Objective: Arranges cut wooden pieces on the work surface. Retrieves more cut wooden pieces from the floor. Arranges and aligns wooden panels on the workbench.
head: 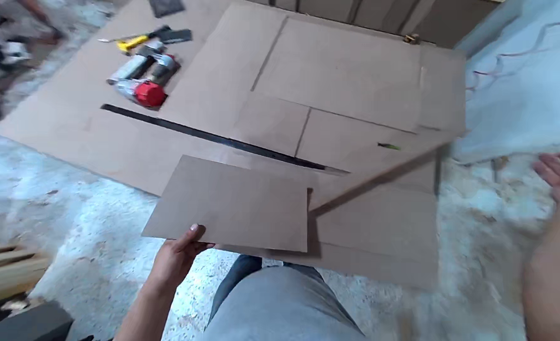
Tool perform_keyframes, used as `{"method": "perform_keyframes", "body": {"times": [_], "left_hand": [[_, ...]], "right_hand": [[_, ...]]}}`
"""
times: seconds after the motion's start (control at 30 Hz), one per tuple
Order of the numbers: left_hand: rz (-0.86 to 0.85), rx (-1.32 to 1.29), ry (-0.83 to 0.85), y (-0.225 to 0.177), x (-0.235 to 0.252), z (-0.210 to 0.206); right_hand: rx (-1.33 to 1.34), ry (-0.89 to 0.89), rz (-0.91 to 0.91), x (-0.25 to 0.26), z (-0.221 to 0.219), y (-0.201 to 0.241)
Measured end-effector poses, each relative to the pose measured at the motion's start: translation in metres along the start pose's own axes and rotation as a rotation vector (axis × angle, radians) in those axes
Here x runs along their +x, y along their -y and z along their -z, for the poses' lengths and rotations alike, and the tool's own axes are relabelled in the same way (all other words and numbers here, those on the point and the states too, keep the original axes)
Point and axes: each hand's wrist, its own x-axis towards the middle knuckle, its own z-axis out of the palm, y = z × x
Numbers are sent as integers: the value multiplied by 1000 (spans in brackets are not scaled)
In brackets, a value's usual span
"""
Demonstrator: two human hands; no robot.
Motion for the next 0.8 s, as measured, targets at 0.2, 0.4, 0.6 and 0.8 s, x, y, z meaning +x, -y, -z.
{"method": "perform_keyframes", "body": {"times": [0.2, 0.4, 0.6, 0.8], "left_hand": [[140, 20, 132, 18, 71, 18], [240, 36, 160, 0, 94, 18], [200, 22, 225, -15, 74, 33], [175, 11, 213, -16, 57, 48]], "right_hand": [[-433, 123, -164, -147, -102, -56], [-897, 166, -347, -242, -240, -162], [-1138, 70, -309, -214, -300, -167], [-1025, -74, -444, -191, -297, -154]]}}
